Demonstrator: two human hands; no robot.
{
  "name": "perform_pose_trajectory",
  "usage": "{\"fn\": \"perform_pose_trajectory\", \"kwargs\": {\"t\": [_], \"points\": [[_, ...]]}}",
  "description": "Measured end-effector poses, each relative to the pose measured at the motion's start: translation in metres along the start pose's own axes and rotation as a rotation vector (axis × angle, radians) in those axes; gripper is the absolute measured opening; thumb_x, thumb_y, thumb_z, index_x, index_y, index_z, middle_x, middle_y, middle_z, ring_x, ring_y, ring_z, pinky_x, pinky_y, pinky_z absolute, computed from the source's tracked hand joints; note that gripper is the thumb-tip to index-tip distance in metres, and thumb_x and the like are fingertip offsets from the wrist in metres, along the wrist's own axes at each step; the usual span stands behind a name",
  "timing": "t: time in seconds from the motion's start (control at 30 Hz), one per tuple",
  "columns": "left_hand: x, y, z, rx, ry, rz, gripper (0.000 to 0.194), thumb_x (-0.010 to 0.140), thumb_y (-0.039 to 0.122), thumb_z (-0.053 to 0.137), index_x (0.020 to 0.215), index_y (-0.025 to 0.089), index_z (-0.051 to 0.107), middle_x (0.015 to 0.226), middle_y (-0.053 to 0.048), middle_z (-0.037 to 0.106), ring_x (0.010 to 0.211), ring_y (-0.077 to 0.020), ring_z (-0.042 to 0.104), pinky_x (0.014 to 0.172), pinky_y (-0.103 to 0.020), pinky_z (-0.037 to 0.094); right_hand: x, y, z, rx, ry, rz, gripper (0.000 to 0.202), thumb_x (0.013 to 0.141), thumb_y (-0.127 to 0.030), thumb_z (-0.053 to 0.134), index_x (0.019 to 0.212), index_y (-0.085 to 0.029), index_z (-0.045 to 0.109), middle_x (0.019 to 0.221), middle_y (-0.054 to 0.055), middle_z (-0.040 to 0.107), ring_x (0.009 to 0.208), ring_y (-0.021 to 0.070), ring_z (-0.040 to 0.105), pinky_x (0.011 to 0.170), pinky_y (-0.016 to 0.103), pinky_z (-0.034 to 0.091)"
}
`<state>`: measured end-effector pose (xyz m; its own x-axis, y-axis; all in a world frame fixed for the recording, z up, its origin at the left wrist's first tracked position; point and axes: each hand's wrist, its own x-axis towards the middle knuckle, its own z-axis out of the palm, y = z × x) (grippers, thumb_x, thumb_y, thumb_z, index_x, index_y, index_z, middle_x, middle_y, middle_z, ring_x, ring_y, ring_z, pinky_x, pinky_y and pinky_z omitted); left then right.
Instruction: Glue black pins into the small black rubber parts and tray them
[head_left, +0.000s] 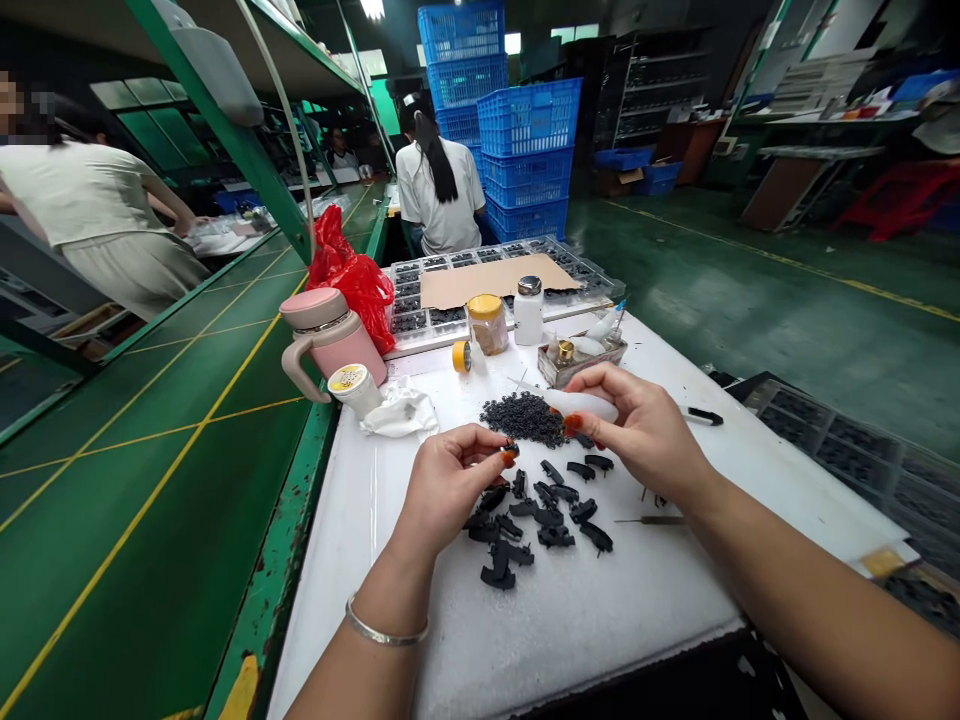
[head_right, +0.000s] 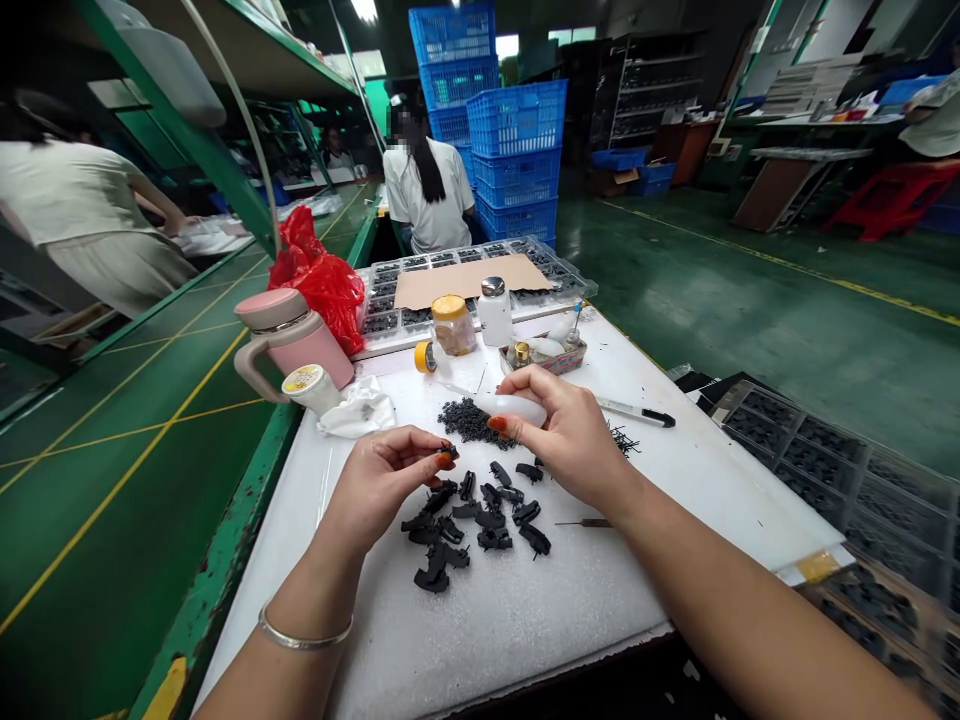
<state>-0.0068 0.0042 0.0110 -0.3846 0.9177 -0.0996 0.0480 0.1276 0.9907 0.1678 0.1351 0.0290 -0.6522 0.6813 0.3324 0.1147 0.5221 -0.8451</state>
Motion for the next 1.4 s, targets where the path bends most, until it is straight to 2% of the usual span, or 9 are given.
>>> {"fn": "perform_pose_trajectory", "kwargs": {"t": [0.1,0.23,0.5,0.83,1.4], "points": [[0.0,0.0,0.0,0.02,0.007,0.007,0.022,0.07,0.026,0.07,0.086,0.012,0.067,0.079,-0.008,0.069,0.073,-0.0186,0.065,0.06,-0.024,0.053,-0.002,-0.001,0.001,0.069,0.07,-0.029,0.024,0.071,-0.036,0.074,0.086,-0.019,0.065,0.087,0.004,0.068,0.072,0.0175,0.062,0.057,0.025,0.048],[0.0,-0.002,-0.001,0.119,0.035,0.036,0.02,0.071,0.027,0.069,0.086,0.014,0.069,0.08,-0.008,0.07,0.073,-0.0193,0.065,0.062,-0.025,0.051,-0.005,0.0,0.003,0.217,0.081,-0.06,0.025,0.065,-0.033,0.079,0.08,-0.019,0.065,0.087,0.006,0.068,0.075,0.0196,0.064,0.057,0.026,0.05],[-0.001,-0.004,0.0,0.29,0.099,0.126,0.017,0.074,0.029,0.067,0.085,0.017,0.071,0.079,-0.005,0.07,0.071,-0.0186,0.064,0.061,-0.025,0.05,-0.011,0.004,0.006,0.045,0.103,-0.165,0.019,0.078,-0.038,0.067,0.087,-0.02,0.066,0.082,0.005,0.067,0.063,0.0159,0.059,0.055,0.028,0.046],[-0.003,-0.002,0.001,0.338,0.101,0.159,0.014,0.076,0.028,0.065,0.084,0.018,0.071,0.079,-0.003,0.07,0.072,-0.0185,0.065,0.062,-0.025,0.051,-0.011,0.004,0.008,-0.013,0.105,-0.21,0.016,0.079,-0.035,0.067,0.086,-0.021,0.066,0.084,0.005,0.068,0.073,0.0197,0.062,0.063,0.031,0.047],[-0.003,-0.002,0.002,0.353,0.11,0.171,0.011,0.076,0.026,0.066,0.084,0.02,0.071,0.079,-0.001,0.07,0.072,-0.0166,0.065,0.063,-0.023,0.051,-0.01,0.003,0.007,-0.029,0.108,-0.219,0.012,0.078,-0.029,0.068,0.086,-0.021,0.066,0.083,0.004,0.067,0.072,0.0188,0.061,0.06,0.03,0.046]]}}
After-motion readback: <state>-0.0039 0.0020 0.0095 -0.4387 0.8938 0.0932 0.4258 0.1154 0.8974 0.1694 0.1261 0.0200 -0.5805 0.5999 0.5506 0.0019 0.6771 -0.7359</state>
